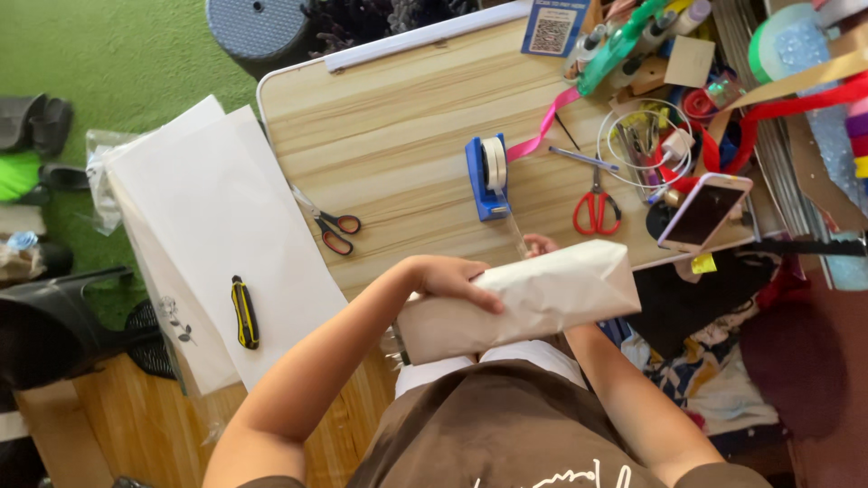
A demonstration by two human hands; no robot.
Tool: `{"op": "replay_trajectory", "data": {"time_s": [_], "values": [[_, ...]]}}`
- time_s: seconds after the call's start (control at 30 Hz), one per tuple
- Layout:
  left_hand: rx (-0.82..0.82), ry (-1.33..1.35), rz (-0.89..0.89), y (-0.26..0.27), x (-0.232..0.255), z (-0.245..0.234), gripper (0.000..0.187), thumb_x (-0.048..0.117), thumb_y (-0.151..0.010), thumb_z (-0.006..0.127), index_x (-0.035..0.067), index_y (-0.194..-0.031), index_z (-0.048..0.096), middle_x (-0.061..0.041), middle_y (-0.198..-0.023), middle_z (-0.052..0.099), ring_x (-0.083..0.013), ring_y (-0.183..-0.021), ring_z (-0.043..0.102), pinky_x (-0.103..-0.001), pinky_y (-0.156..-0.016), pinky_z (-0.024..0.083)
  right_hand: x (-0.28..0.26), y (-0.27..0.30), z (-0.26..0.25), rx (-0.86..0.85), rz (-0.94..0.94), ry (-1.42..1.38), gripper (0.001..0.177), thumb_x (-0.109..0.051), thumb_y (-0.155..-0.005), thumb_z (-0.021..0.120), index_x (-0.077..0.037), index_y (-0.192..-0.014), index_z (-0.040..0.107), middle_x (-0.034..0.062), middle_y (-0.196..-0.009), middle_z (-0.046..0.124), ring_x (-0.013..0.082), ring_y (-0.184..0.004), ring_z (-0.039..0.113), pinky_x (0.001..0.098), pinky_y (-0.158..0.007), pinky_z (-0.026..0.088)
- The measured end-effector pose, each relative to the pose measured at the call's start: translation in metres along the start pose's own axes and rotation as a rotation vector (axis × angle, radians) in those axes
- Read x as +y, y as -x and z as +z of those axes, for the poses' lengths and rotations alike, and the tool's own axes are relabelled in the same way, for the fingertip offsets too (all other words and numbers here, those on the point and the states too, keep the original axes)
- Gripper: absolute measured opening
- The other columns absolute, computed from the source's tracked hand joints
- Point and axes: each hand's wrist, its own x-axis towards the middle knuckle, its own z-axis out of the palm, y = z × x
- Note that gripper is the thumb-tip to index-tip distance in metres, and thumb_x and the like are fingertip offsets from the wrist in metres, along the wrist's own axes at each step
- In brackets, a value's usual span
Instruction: The person wraps a bundled object in white paper, using shears to cut the paper and tape to secure it on a workspace.
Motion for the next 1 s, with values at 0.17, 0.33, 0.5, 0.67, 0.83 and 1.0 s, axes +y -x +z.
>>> {"op": "replay_trajectory", "data": {"time_s": [0.17, 0.33, 0.5, 0.67, 0.83, 1.0], "values": [[0.029, -0.086, -0.041, 0.026, 0.011, 0.029, 0.094, 0.070, -0.066, 0.082, 0.011, -0.136, 0.059, -0.020, -0.114, 0.070, -0.0307, -0.102, 0.072, -0.042, -0.075, 0.066, -0.018, -0.049, 0.052, 0.153, -0.665, 0.502, 0.066, -0.004, -0.094, 0.076, -0.014, -0.154, 0.052, -0.0019, -0.091, 0.057, 0.0058, -0.080, 0.059, 0.0207, -0.077, 0.055], [-0.007, -0.089, -0.040, 0.041, 0.029, 0.056, 0.104, 0.072, -0.065, 0.078, 0.011, -0.145, 0.052, -0.023, -0.118, 0.068, -0.0331, -0.105, 0.071, -0.044, -0.077, 0.065, -0.031, -0.071, 0.071, 0.116, -0.752, 0.505, 0.058, -0.017, -0.090, 0.084, -0.019, -0.144, 0.064, -0.0022, -0.084, 0.054, 0.0036, -0.063, 0.049, 0.0153, -0.062, 0.047], [0.027, -0.097, -0.079, 0.042, 0.031, 0.062, 0.107, 0.074, -0.064, 0.077, 0.012, -0.147, 0.051, -0.022, -0.119, 0.067, -0.0342, -0.107, 0.071, -0.045, -0.078, 0.065, -0.008, -0.054, 0.059, 0.126, -0.655, 0.494, 0.031, -0.011, -0.091, 0.082, -0.016, -0.120, 0.071, -0.0090, -0.068, 0.041, 0.0019, -0.059, 0.046, 0.0174, -0.065, 0.051], [0.082, -0.115, -0.077, 0.039, 0.029, 0.045, 0.104, 0.073, -0.067, 0.076, 0.007, -0.144, 0.052, -0.027, -0.123, 0.065, -0.0383, -0.112, 0.069, -0.046, -0.080, 0.064, -0.006, -0.056, 0.052, 0.188, -0.728, 0.681, 0.019, -0.017, -0.090, 0.085, -0.020, -0.107, 0.077, -0.0013, -0.084, 0.068, 0.0102, -0.073, 0.063, 0.0264, -0.075, 0.056], [0.134, -0.101, -0.066, 0.036, 0.026, 0.023, 0.104, 0.071, -0.067, 0.078, 0.007, -0.145, 0.053, -0.026, -0.123, 0.066, -0.0377, -0.112, 0.070, -0.045, -0.079, 0.064, -0.017, -0.063, 0.047, 0.151, -0.839, 0.759, 0.009, -0.017, -0.090, 0.085, -0.019, -0.098, 0.081, -0.0006, -0.082, 0.066, 0.0152, -0.076, 0.066, 0.0275, -0.078, 0.056], [0.258, -0.090, -0.033, 0.035, 0.025, -0.005, 0.099, 0.068, -0.064, 0.083, 0.012, -0.141, 0.057, -0.023, -0.126, 0.067, -0.0344, -0.115, 0.067, -0.045, -0.089, 0.060, -0.039, -0.058, 0.016, -0.257, -0.570, 0.838, 0.029, -0.021, -0.089, 0.082, -0.018, -0.117, 0.076, -0.0021, -0.094, 0.058, 0.0158, -0.090, 0.065, 0.0298, -0.089, 0.053]]}}
